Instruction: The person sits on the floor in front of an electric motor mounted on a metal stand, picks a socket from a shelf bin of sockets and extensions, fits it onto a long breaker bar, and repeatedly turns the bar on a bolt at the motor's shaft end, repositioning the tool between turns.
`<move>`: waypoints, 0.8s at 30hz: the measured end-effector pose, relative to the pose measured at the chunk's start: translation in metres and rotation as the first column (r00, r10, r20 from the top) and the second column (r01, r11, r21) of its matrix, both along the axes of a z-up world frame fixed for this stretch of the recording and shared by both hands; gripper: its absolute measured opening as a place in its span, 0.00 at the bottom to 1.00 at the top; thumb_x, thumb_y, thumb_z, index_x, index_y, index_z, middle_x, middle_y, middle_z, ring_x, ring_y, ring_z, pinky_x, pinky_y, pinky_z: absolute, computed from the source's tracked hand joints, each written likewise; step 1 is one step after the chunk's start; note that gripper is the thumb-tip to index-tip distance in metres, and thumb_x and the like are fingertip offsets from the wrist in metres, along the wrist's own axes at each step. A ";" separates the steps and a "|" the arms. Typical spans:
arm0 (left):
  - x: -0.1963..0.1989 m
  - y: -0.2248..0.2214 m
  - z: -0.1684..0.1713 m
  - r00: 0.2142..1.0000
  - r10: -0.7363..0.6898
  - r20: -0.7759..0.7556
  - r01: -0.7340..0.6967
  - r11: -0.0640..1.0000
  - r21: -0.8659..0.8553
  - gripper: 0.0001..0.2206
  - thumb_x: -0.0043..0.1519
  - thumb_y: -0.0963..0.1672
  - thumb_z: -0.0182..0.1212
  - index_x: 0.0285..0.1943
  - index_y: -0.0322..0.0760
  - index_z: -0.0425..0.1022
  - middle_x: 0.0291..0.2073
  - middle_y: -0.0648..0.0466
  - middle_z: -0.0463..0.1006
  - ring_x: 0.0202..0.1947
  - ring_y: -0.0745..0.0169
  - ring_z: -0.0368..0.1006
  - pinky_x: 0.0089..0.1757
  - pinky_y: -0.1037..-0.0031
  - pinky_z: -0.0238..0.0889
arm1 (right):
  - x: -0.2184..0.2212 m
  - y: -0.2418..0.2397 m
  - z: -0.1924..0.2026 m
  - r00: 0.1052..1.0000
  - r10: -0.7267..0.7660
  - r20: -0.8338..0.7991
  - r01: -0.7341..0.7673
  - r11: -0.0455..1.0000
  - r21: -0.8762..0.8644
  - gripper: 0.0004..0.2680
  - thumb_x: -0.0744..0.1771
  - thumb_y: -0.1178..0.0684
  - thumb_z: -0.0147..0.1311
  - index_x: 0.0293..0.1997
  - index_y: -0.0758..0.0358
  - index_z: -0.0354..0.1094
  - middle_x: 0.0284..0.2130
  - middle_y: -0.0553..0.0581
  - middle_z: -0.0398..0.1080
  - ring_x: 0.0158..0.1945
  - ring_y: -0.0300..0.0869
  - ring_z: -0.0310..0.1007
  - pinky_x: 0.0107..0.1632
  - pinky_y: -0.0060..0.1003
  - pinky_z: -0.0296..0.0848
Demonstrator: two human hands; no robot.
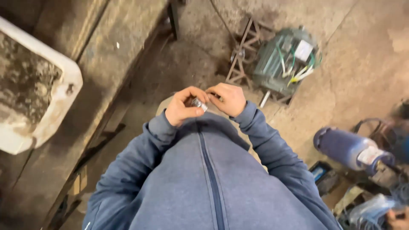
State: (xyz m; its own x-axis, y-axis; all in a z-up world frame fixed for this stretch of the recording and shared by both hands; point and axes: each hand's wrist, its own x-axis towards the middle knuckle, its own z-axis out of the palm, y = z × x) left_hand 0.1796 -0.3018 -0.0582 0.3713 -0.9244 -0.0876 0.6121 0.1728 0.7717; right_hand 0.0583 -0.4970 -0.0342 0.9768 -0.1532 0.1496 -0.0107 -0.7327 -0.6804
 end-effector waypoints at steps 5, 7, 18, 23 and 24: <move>0.069 -0.060 -0.026 0.998 0.060 -0.035 -0.057 0.995 0.080 0.12 0.61 0.38 0.68 0.48 0.37 0.69 0.46 0.49 0.80 0.43 0.65 0.75 0.47 0.73 0.71 | 0.079 -0.082 -0.018 0.994 0.087 -0.065 -0.090 0.995 -0.053 0.05 0.66 0.52 0.62 0.43 0.56 0.76 0.33 0.56 0.74 0.37 0.51 0.76 0.38 0.43 0.73; 0.116 -0.095 -0.050 0.985 0.131 -0.110 -0.109 0.976 0.186 0.11 0.62 0.40 0.68 0.47 0.37 0.69 0.38 0.50 0.80 0.33 0.67 0.75 0.36 0.74 0.71 | 0.128 -0.124 -0.022 0.991 0.118 -0.057 -0.125 0.984 -0.124 0.06 0.67 0.50 0.62 0.44 0.57 0.75 0.34 0.57 0.74 0.39 0.52 0.76 0.39 0.44 0.73; 0.329 -0.276 -0.090 0.987 0.109 0.119 -0.148 0.900 0.409 0.17 0.63 0.43 0.67 0.58 0.38 0.67 0.27 0.57 0.76 0.22 0.74 0.69 0.25 0.80 0.62 | 0.392 -0.311 -0.017 0.972 0.205 -0.113 -0.234 0.822 -0.518 0.30 0.60 0.40 0.66 0.68 0.60 0.62 0.60 0.61 0.66 0.62 0.53 0.65 0.60 0.51 0.64; 0.379 -0.281 -0.100 0.973 0.228 -0.024 -0.202 0.903 0.380 0.14 0.64 0.42 0.61 0.56 0.38 0.63 0.30 0.54 0.78 0.23 0.70 0.70 0.26 0.79 0.64 | 0.451 -0.363 -0.046 0.866 0.462 -0.190 -0.484 0.680 -0.551 0.34 0.57 0.35 0.66 0.69 0.57 0.60 0.54 0.58 0.69 0.58 0.50 0.68 0.60 0.49 0.64; 0.384 -0.281 -0.101 0.964 0.263 -0.046 -0.227 0.899 0.374 0.15 0.62 0.40 0.60 0.56 0.38 0.63 0.31 0.55 0.78 0.24 0.70 0.71 0.26 0.78 0.64 | 0.456 -0.369 -0.053 0.817 0.522 -0.244 -0.566 0.649 -0.509 0.34 0.59 0.33 0.65 0.69 0.58 0.60 0.49 0.57 0.69 0.53 0.49 0.69 0.56 0.47 0.65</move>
